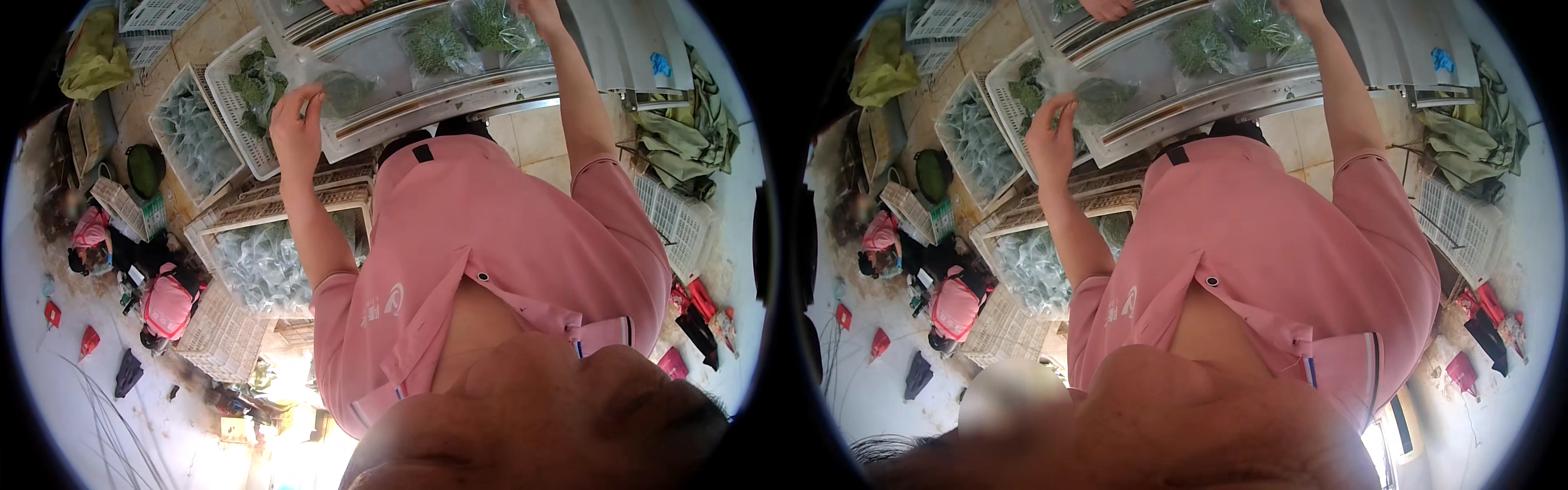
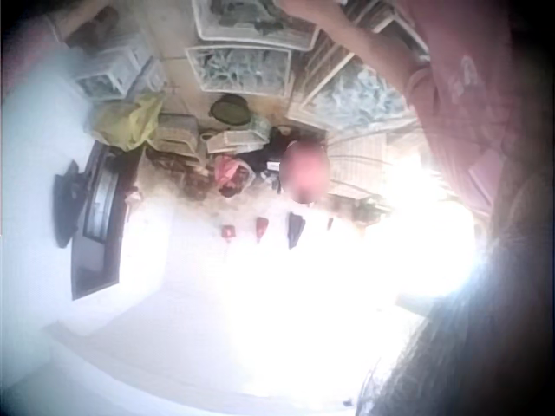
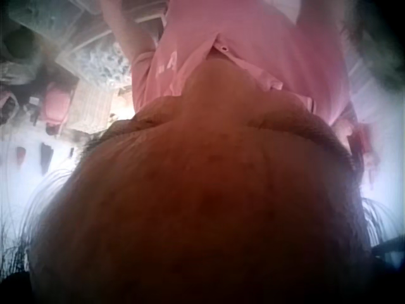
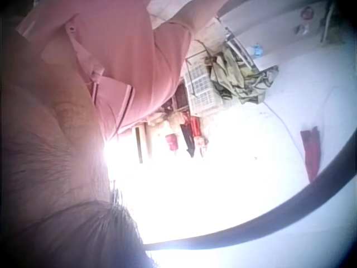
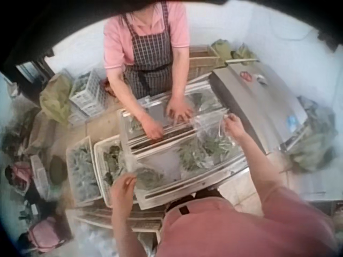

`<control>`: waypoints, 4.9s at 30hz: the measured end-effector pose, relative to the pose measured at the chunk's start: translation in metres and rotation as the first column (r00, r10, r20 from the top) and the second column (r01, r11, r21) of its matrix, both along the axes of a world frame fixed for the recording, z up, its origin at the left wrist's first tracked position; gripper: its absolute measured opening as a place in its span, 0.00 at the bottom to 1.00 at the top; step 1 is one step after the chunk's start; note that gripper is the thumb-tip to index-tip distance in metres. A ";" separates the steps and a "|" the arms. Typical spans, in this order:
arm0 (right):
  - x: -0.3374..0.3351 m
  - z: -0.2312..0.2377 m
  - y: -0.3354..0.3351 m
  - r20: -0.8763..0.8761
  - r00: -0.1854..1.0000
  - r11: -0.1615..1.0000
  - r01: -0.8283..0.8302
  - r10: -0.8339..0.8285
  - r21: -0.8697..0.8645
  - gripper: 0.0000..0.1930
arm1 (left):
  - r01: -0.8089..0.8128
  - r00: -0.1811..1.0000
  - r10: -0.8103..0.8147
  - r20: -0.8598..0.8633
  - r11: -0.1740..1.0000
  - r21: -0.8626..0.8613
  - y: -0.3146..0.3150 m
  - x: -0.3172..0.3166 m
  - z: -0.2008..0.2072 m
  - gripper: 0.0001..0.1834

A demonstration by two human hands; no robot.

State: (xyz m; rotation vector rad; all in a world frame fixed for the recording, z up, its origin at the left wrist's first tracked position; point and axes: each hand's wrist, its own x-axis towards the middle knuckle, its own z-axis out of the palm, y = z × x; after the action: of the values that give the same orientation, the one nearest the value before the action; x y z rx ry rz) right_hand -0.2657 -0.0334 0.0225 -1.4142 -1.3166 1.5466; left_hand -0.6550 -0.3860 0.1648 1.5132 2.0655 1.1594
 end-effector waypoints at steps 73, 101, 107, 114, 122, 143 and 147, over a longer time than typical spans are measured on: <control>-0.204 0.052 -0.178 0.860 0.413 0.585 -0.792 0.300 0.176 0.18 | -0.108 0.994 0.098 -0.046 0.945 -0.310 -0.026 -0.064 -0.187 0.32; -0.148 0.033 -0.136 0.571 0.817 0.300 -0.567 0.083 0.767 0.20 | 0.124 0.962 -0.153 -0.227 0.982 -0.141 0.105 0.014 -0.156 0.42; -0.011 0.039 -0.132 0.384 0.796 0.640 0.006 -0.468 0.768 0.17 | 0.055 0.556 -0.013 0.831 0.998 -0.020 0.210 0.126 -0.133 0.25; 0.070 0.051 -0.099 0.353 0.846 0.762 0.093 -0.400 0.641 0.07 | 0.264 0.614 0.106 0.782 0.906 -0.330 0.302 0.142 -0.194 0.12; 0.095 0.017 -0.078 0.526 0.809 0.756 -0.164 -0.265 0.634 0.10 | 0.100 0.666 -0.069 0.742 0.995 0.002 0.243 0.217 -0.064 0.11; 0.019 0.001 -0.034 0.510 0.860 0.291 -0.492 0.015 0.820 0.15 | -0.690 0.721 0.637 0.274 0.696 0.199 0.066 0.186 0.053 0.11; 0.000 -0.018 -0.082 0.588 0.552 0.633 -0.769 0.591 0.086 0.13 | -0.704 0.710 0.660 0.247 0.670 0.236 0.043 0.188 0.055 0.09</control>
State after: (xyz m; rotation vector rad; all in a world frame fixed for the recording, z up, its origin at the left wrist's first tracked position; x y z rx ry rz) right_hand -0.2656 -0.1158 0.0043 -1.1527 -2.6007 1.2864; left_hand -0.4671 -0.3425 0.2200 0.6754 2.5169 1.8788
